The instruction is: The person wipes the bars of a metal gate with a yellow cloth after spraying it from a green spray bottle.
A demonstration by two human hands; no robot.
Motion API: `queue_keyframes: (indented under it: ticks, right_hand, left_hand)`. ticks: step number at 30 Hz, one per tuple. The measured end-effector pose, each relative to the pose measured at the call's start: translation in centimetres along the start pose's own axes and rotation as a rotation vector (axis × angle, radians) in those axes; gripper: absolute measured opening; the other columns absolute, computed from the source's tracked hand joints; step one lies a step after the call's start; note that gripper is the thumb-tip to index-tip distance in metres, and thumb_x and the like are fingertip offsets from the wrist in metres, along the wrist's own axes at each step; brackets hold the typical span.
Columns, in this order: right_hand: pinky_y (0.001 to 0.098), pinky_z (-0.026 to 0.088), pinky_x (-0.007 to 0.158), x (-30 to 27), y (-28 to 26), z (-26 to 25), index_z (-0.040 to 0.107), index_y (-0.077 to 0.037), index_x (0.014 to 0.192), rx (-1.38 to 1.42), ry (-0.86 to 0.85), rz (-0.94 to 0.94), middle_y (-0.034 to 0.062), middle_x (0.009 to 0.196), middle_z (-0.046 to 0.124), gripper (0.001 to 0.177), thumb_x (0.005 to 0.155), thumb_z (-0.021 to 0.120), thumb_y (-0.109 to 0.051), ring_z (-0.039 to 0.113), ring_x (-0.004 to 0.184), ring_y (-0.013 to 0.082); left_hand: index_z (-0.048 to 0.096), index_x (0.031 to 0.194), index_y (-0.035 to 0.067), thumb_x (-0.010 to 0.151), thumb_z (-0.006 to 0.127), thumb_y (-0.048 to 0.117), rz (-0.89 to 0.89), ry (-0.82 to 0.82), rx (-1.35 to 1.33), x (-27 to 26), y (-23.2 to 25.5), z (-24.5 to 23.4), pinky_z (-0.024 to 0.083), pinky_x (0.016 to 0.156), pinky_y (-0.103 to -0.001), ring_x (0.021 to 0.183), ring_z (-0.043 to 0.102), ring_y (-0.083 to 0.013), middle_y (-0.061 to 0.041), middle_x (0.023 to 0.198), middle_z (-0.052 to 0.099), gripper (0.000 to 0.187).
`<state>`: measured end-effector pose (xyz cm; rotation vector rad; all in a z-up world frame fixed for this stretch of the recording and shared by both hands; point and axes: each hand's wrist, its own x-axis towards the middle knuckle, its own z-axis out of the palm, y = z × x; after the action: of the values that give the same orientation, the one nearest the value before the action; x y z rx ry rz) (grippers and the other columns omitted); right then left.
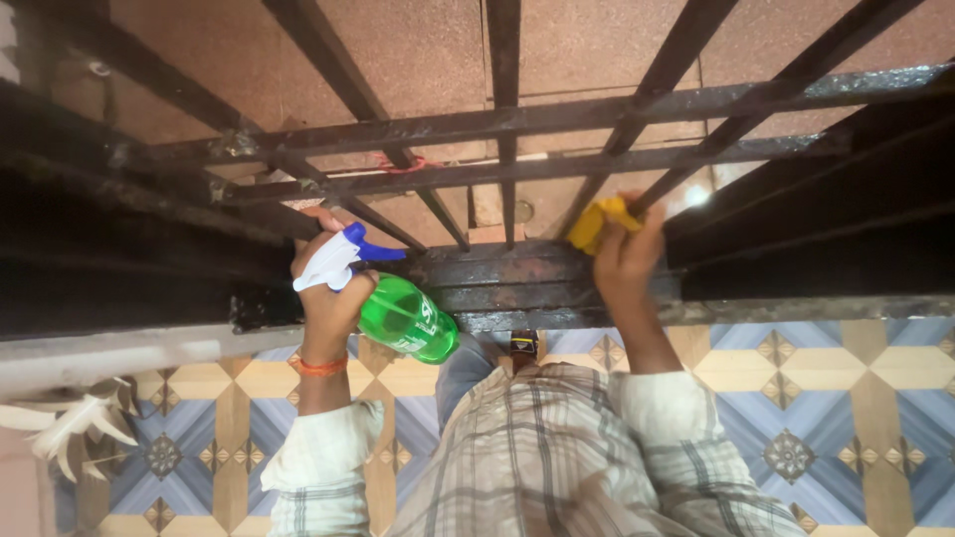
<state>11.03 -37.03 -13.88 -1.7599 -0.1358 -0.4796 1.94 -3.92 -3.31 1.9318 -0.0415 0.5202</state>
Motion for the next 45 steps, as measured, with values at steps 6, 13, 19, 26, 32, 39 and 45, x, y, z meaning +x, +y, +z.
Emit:
queue_keyframes:
  ticks: [6,13,19,26,32,39,45]
  right_hand:
    - [0.0306,0.051,0.092,0.7,-2.3,-1.6,0.051,0.001,0.140,0.000,-0.070,-0.171,0.0136,0.118,0.063,0.030,0.112,0.055,-0.009,0.061,0.106,0.0162]
    - [0.0263,0.050,0.091,5.8,-5.1,-1.8,0.042,-0.001,0.150,0.342,0.036,-0.272,0.0076,0.116,0.059,0.037,0.117,0.052,-0.013,0.056,0.097,0.0101]
    - [0.0307,0.052,0.093,1.8,0.2,-0.7,0.038,0.002,0.144,0.152,-0.044,-0.196,0.0117,0.129,0.053,0.035,0.115,0.052,-0.013,0.058,0.107,0.0188]
    - [0.0310,0.054,0.085,-0.5,0.4,-0.9,0.052,-0.001,0.137,-0.005,-0.099,-0.056,0.0090,0.121,0.064,0.028,0.112,0.059,-0.012,0.064,0.101,0.0180]
    - [0.0286,0.048,0.097,4.2,-5.2,-3.5,0.038,0.001,0.150,0.198,-0.028,-0.276,0.0098,0.128,0.051,0.038,0.116,0.054,-0.005,0.052,0.108,0.0136]
    - [0.0303,0.054,0.094,1.2,1.3,-0.9,0.040,-0.001,0.142,0.196,-0.082,-0.058,0.0098,0.128,0.057,0.033,0.114,0.055,-0.012,0.062,0.111,0.0148]
    - [0.0289,0.053,0.090,-2.3,2.4,-0.1,0.052,-0.002,0.134,0.059,-0.096,0.048,0.0101,0.117,0.064,0.028,0.111,0.059,-0.016,0.062,0.105,0.0143]
  left_hand:
    - [0.060,0.095,-0.004,0.069,0.066,0.003,-0.057,0.012,-0.064,-0.1,0.1,0.0,0.042,0.081,-0.026,0.095,0.050,-0.0125,-0.004,0.109,0.052,0.028]
    - [0.060,0.093,-0.002,0.068,0.065,0.002,0.051,0.031,-0.002,-0.2,-0.1,0.3,0.042,0.087,-0.028,0.103,0.050,-0.0151,-0.005,0.115,0.052,0.026]
    - [0.061,0.093,-0.002,0.069,0.066,0.003,0.042,-0.003,0.039,0.1,-0.1,0.0,0.043,0.085,-0.029,0.101,0.049,-0.0157,-0.005,0.105,0.056,0.025]
    - [0.062,0.100,-0.003,0.072,0.065,0.000,0.033,-0.013,0.043,-0.1,1.1,0.0,0.043,0.084,-0.029,0.099,0.048,-0.0146,-0.004,0.104,0.054,0.029]
    - [0.060,0.106,-0.001,0.078,0.061,-0.003,-0.126,-0.005,-0.094,-0.6,0.3,0.4,0.045,0.070,-0.022,0.077,0.054,-0.0054,0.002,0.088,0.060,0.029]
    - [0.065,0.104,-0.003,0.073,0.066,0.001,-0.082,0.052,0.026,-1.2,0.2,0.6,0.048,0.080,-0.027,0.089,0.058,-0.0111,-0.005,0.101,0.061,0.031]
    - [0.068,0.094,-0.001,0.069,0.067,0.002,0.074,0.136,0.189,-2.5,3.6,2.9,0.032,0.116,-0.040,0.137,0.037,-0.0314,-0.017,0.132,0.039,0.025]
